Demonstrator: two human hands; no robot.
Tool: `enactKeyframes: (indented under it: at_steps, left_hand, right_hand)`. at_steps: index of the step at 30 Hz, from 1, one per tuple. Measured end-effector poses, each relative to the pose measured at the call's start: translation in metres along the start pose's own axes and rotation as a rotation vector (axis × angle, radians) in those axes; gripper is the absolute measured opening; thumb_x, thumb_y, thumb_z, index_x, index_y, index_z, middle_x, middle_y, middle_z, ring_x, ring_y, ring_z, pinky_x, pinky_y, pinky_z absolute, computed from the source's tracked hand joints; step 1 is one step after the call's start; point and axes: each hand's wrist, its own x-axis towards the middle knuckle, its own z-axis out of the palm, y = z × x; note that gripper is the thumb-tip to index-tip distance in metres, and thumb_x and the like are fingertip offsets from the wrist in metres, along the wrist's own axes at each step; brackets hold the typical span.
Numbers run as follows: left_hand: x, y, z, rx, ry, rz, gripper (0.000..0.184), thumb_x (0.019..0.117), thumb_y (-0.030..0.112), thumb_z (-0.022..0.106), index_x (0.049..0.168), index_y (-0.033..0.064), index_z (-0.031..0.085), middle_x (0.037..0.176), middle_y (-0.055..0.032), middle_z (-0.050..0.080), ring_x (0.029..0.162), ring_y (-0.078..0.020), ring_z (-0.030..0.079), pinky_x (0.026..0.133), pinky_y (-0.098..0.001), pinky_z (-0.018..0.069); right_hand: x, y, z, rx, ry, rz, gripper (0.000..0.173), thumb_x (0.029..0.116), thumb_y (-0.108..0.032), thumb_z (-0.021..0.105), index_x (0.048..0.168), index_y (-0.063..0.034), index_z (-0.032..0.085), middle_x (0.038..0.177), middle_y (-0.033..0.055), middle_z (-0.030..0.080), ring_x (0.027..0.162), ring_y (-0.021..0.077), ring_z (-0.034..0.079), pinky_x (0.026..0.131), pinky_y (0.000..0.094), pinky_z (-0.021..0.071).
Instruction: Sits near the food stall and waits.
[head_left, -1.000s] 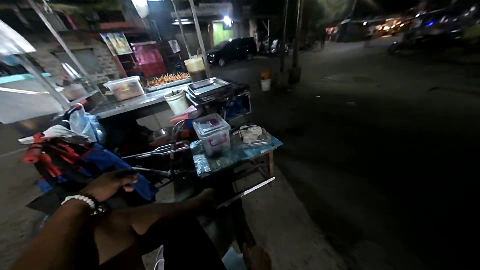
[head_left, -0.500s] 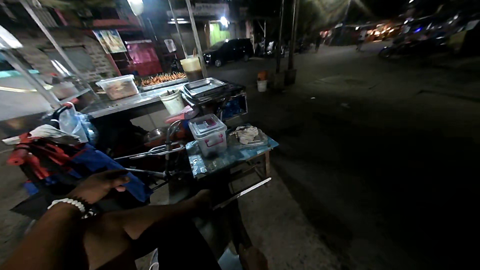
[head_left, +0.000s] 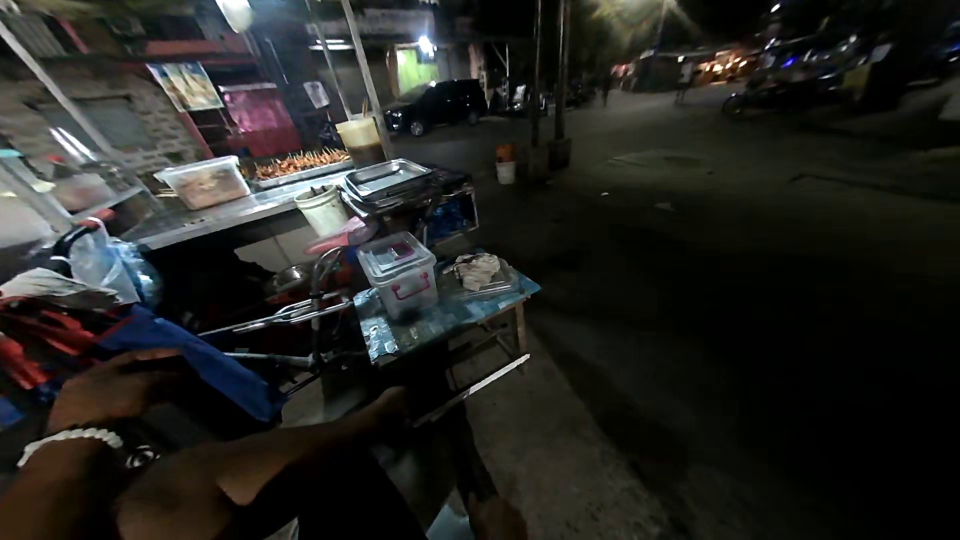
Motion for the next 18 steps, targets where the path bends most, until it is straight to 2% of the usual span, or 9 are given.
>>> enactKeyframes:
  at_steps: [2, 4, 7, 9, 12, 14, 15, 16, 18]
  left_hand:
    - [-0.03, 0.034, -0.004, 0.021, 0.019, -0.084, 0.029, 0.1001, 0.006, 0.061, 0.129, 0.0044, 0.064, 0.127, -0.0209, 0.066, 0.111, -0.0315, 0.066, 0.096, -0.0514, 0.0521]
    - [-0.073, 0.093, -0.016, 0.068, -0.029, -0.226, 0.035, 0.1003, 0.0, 0.053, 0.136, 0.0009, 0.057, 0.138, -0.0157, 0.059, 0.119, -0.0205, 0.06, 0.103, -0.0373, 0.0462]
    - [-0.092, 0.117, -0.024, 0.009, -0.034, -0.263, 0.04, 0.0966, -0.005, 0.056, 0.136, -0.003, 0.054, 0.14, -0.0169, 0.058, 0.121, -0.0187, 0.06, 0.104, -0.0337, 0.0452]
    - [-0.09, 0.106, -0.022, -0.084, -0.005, -0.198, 0.041, 0.0942, -0.007, 0.058, 0.135, -0.0061, 0.052, 0.134, -0.0196, 0.058, 0.111, -0.0188, 0.061, 0.098, -0.0318, 0.0476]
    - [-0.071, 0.05, -0.017, -0.137, 0.08, 0.273, 0.034, 0.088, -0.005, 0.067, 0.118, -0.0183, 0.059, 0.109, -0.034, 0.065, 0.089, -0.0245, 0.069, 0.077, -0.0317, 0.0554]
    - [-0.075, 0.089, -0.025, -0.028, 0.007, -0.16, 0.032, 0.094, -0.007, 0.06, 0.126, -0.005, 0.059, 0.123, -0.0175, 0.064, 0.104, -0.0166, 0.063, 0.093, -0.0307, 0.0498]
    - [-0.066, 0.089, -0.022, -0.011, 0.028, -0.269, 0.031, 0.0964, -0.006, 0.057, 0.127, -0.0001, 0.059, 0.123, -0.0132, 0.063, 0.107, -0.0161, 0.061, 0.096, -0.032, 0.0484]
    - [-0.052, 0.072, -0.015, -0.036, 0.067, -0.277, 0.03, 0.0985, -0.002, 0.057, 0.128, 0.0019, 0.06, 0.125, -0.0151, 0.064, 0.111, -0.0213, 0.062, 0.1, -0.0386, 0.0478]
    - [-0.016, 0.016, -0.009, -0.115, 0.084, -0.13, 0.032, 0.0995, 0.007, 0.063, 0.132, 0.0038, 0.064, 0.127, -0.0233, 0.066, 0.113, -0.0353, 0.066, 0.099, -0.0554, 0.0496]
  right_hand:
    - [-0.001, -0.002, -0.001, 0.002, -0.01, 0.018, 0.075, 0.105, -0.063, 0.028, 0.119, -0.0049, 0.073, 0.121, 0.0199, 0.073, 0.117, 0.0385, 0.069, 0.095, 0.0632, 0.0541]
    - [-0.002, -0.003, -0.002, -0.007, -0.014, 0.024, 0.075, 0.1055, -0.063, 0.027, 0.12, -0.0041, 0.072, 0.123, 0.0202, 0.072, 0.118, 0.0386, 0.068, 0.096, 0.0627, 0.0537]
    - [-0.001, -0.005, -0.001, 0.015, -0.016, 0.046, 0.075, 0.1054, -0.063, 0.027, 0.12, -0.0048, 0.073, 0.124, 0.0191, 0.072, 0.12, 0.0377, 0.067, 0.097, 0.0619, 0.0529]
    - [0.0, -0.006, -0.002, 0.046, -0.015, 0.069, 0.075, 0.1045, -0.064, 0.029, 0.119, -0.0051, 0.073, 0.124, 0.0185, 0.072, 0.12, 0.0365, 0.067, 0.098, 0.0612, 0.0531]
    - [-0.007, -0.01, -0.004, 0.058, -0.013, 0.067, 0.073, 0.1051, -0.062, 0.03, 0.119, -0.0042, 0.073, 0.123, 0.0199, 0.072, 0.12, 0.0373, 0.068, 0.098, 0.0609, 0.0533]
    - [-0.011, -0.013, -0.006, 0.053, -0.021, 0.056, 0.073, 0.106, -0.06, 0.03, 0.118, -0.0024, 0.073, 0.123, 0.0211, 0.072, 0.119, 0.0379, 0.068, 0.097, 0.0608, 0.0537]
    - [-0.01, -0.013, -0.004, 0.044, -0.012, 0.057, 0.074, 0.1059, -0.061, 0.029, 0.118, -0.0026, 0.073, 0.123, 0.0207, 0.072, 0.119, 0.0376, 0.068, 0.097, 0.0605, 0.054]
    - [-0.008, -0.012, 0.0, 0.036, 0.008, 0.066, 0.074, 0.1049, -0.062, 0.03, 0.117, -0.0036, 0.074, 0.122, 0.0197, 0.073, 0.118, 0.0369, 0.069, 0.096, 0.0602, 0.0543]
    - [-0.004, -0.011, 0.005, 0.032, 0.018, 0.075, 0.074, 0.1039, -0.063, 0.031, 0.118, -0.005, 0.074, 0.122, 0.019, 0.073, 0.118, 0.0369, 0.068, 0.097, 0.0616, 0.0537]
